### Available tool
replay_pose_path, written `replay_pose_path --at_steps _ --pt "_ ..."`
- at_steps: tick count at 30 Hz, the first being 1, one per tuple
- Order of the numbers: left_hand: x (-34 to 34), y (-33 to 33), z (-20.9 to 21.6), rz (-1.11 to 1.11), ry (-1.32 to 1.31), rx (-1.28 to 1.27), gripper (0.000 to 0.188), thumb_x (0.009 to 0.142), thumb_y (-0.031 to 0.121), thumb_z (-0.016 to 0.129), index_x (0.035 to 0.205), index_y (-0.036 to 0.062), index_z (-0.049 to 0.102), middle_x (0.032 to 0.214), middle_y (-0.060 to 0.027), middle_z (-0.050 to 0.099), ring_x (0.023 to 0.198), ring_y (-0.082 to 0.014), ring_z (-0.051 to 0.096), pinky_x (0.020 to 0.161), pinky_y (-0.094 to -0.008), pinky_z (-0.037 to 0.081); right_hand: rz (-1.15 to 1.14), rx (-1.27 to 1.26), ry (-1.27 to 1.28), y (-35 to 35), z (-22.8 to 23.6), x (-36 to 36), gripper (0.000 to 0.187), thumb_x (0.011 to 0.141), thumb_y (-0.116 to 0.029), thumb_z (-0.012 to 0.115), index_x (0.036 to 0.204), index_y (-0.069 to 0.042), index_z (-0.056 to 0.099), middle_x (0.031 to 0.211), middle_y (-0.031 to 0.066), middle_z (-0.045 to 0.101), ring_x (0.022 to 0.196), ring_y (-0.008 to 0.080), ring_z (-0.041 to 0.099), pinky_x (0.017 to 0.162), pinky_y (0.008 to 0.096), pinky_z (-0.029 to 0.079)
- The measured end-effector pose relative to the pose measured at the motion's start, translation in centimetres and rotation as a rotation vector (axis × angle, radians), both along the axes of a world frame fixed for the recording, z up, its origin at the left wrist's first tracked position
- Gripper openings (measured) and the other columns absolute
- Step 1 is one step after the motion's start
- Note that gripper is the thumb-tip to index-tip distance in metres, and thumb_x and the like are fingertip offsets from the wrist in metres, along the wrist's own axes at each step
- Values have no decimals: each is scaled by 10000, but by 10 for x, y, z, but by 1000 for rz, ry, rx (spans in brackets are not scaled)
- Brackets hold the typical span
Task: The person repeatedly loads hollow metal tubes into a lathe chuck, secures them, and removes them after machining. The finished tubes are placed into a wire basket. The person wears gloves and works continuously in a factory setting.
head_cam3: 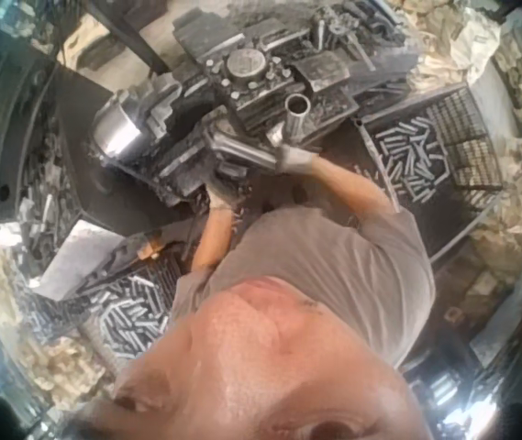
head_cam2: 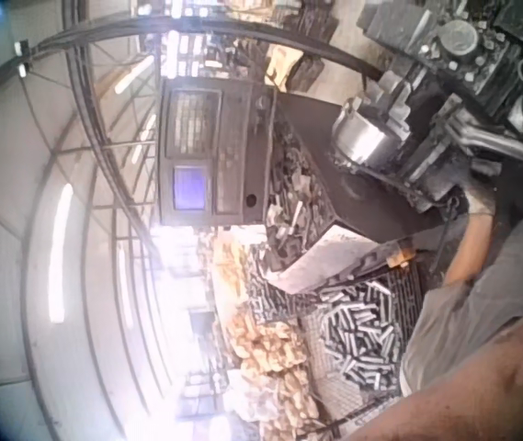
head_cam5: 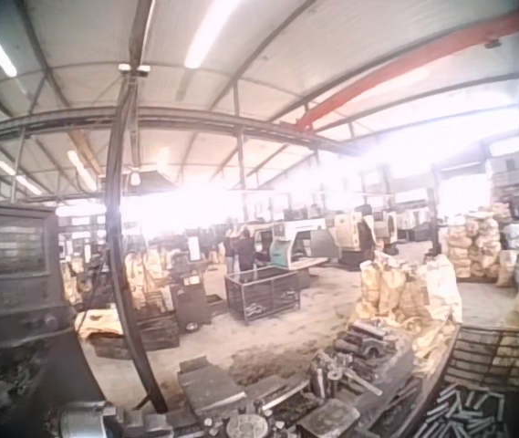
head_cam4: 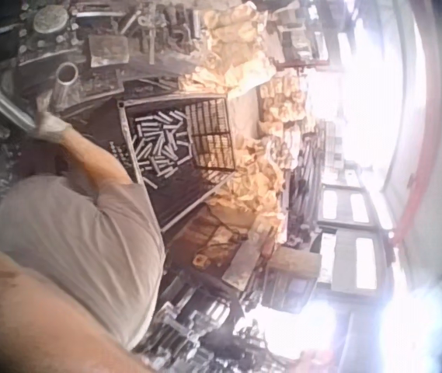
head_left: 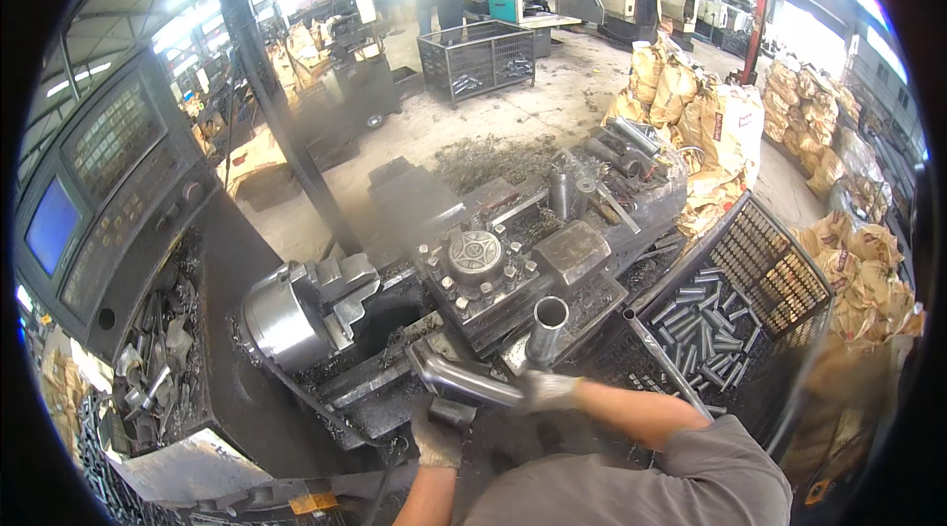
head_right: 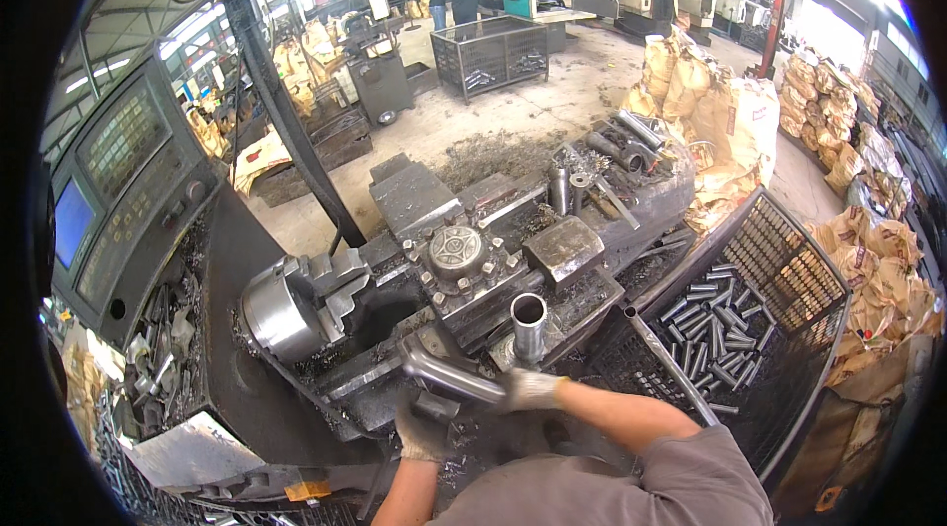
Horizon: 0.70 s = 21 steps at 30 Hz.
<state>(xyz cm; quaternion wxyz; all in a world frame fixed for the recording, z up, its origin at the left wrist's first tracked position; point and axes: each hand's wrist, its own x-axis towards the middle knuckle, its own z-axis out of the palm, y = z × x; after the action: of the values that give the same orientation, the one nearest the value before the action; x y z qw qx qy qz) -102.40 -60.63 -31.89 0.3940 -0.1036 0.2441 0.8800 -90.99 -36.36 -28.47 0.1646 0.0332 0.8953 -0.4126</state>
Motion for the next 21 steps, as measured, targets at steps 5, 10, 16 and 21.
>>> replay_pose_path --at_steps 5,10,16,21 --pt "-6 -17 19 -34 -45 -18 613 1057 535 506 1297 -7 662 1192 -156 745 1011 -325 735 1002 -500 596 -178 230 -217 147 56 178 606 741 -430 875 1159 -1 783 946 166 807 816 285 765 735 419 615" --pt "-16 -27 19 -133 42 67 585 1059 540 529 1319 37 678 1199 -157 757 1093 -341 743 996 -531 601 -799 803 -491 205 58 262 609 813 -463 846 1264 -65 752 986 203 805 917 360 794 839 469 626" --pt "-3 -12 43 -157 -39 21 544 1074 503 565 1393 71 646 1233 -169 763 1017 -342 781 834 -507 665 -517 150 383 80 107 36 732 835 -391 860 1444 -83 594 1091 246 767 997 420 761 864 478 604" --pt "32 -28 74 -267 70 -170 543 1076 506 646 1412 81 602 1152 -129 762 950 -291 775 786 -472 656 -277 311 310 18 135 -19 454 779 -415 860 1149 -170 761 1025 98 804 859 348 773 739 435 634"
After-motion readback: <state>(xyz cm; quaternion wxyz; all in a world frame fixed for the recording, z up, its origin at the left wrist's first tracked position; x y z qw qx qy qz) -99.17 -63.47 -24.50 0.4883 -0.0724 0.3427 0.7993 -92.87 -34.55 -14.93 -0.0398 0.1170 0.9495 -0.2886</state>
